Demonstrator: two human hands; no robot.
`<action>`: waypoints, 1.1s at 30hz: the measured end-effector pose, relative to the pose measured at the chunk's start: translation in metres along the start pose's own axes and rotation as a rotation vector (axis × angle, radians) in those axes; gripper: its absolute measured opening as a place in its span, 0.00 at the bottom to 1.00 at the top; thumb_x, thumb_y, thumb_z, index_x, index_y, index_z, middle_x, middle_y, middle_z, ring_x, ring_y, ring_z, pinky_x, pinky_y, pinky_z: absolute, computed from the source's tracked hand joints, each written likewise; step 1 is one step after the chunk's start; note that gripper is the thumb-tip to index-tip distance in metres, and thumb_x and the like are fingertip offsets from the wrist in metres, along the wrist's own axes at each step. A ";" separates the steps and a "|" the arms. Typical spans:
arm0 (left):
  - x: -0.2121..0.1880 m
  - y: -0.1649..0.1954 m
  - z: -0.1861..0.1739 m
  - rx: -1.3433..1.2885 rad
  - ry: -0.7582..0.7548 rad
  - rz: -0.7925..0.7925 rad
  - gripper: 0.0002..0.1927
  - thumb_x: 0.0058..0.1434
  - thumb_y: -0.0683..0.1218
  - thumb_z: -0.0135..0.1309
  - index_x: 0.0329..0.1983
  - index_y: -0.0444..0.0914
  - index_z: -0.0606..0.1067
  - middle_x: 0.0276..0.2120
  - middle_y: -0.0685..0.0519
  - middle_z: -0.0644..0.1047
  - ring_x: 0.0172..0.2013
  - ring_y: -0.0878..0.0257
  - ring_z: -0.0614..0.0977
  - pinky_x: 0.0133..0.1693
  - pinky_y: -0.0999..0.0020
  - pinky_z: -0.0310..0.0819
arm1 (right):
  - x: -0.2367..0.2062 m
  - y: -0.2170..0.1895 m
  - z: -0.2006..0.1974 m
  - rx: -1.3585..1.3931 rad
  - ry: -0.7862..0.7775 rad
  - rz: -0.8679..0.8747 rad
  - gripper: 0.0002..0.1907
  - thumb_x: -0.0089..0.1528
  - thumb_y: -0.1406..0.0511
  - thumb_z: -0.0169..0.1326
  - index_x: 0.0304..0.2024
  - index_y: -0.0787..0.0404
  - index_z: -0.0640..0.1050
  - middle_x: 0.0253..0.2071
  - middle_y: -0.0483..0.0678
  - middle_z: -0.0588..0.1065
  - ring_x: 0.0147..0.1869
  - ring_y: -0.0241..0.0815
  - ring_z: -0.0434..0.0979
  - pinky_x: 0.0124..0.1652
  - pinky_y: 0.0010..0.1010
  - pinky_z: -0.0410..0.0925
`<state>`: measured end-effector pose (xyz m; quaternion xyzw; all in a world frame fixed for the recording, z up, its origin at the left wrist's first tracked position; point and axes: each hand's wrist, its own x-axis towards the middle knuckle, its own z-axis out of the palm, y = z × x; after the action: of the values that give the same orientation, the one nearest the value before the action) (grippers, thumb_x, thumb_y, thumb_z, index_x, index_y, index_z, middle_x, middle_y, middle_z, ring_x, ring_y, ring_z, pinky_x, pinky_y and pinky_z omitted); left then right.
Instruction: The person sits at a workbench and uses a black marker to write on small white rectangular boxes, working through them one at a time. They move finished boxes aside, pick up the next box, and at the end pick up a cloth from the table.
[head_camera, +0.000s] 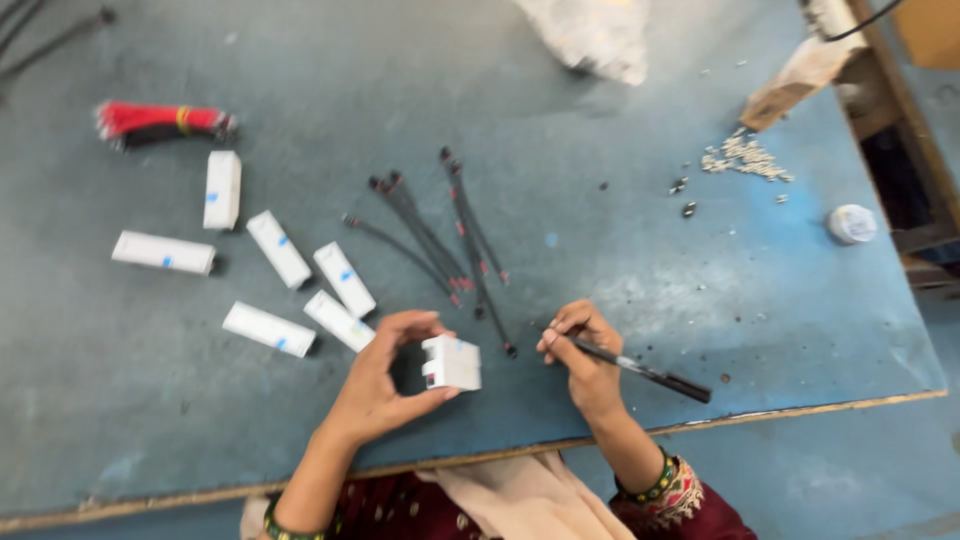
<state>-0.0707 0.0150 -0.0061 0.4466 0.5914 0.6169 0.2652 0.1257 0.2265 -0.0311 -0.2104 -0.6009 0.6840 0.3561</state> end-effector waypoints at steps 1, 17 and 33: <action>0.000 -0.003 0.000 -0.060 0.037 0.013 0.41 0.48 0.41 0.71 0.64 0.38 0.64 0.52 0.47 0.78 0.55 0.56 0.81 0.59 0.61 0.73 | 0.000 0.001 -0.001 0.011 0.004 -0.002 0.07 0.60 0.78 0.56 0.36 0.65 0.73 0.40 0.50 0.70 0.37 0.39 0.79 0.31 0.25 0.71; 0.003 0.001 0.001 0.063 0.236 0.101 0.35 0.48 0.37 0.71 0.58 0.36 0.67 0.53 0.47 0.77 0.57 0.55 0.82 0.59 0.59 0.76 | 0.001 0.008 -0.003 0.030 -0.045 0.020 0.07 0.60 0.77 0.58 0.36 0.65 0.74 0.39 0.49 0.72 0.35 0.36 0.79 0.31 0.23 0.71; 0.002 -0.005 0.001 0.111 0.252 0.203 0.36 0.47 0.38 0.72 0.58 0.37 0.68 0.53 0.47 0.76 0.56 0.54 0.82 0.60 0.59 0.76 | -0.001 0.024 -0.012 -0.073 -0.036 -0.017 0.09 0.67 0.66 0.54 0.43 0.66 0.81 0.27 0.49 0.76 0.29 0.38 0.80 0.28 0.25 0.71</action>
<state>-0.0714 0.0183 -0.0105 0.4371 0.6048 0.6581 0.1001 0.1289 0.2334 -0.0567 -0.2056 -0.6334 0.6624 0.3432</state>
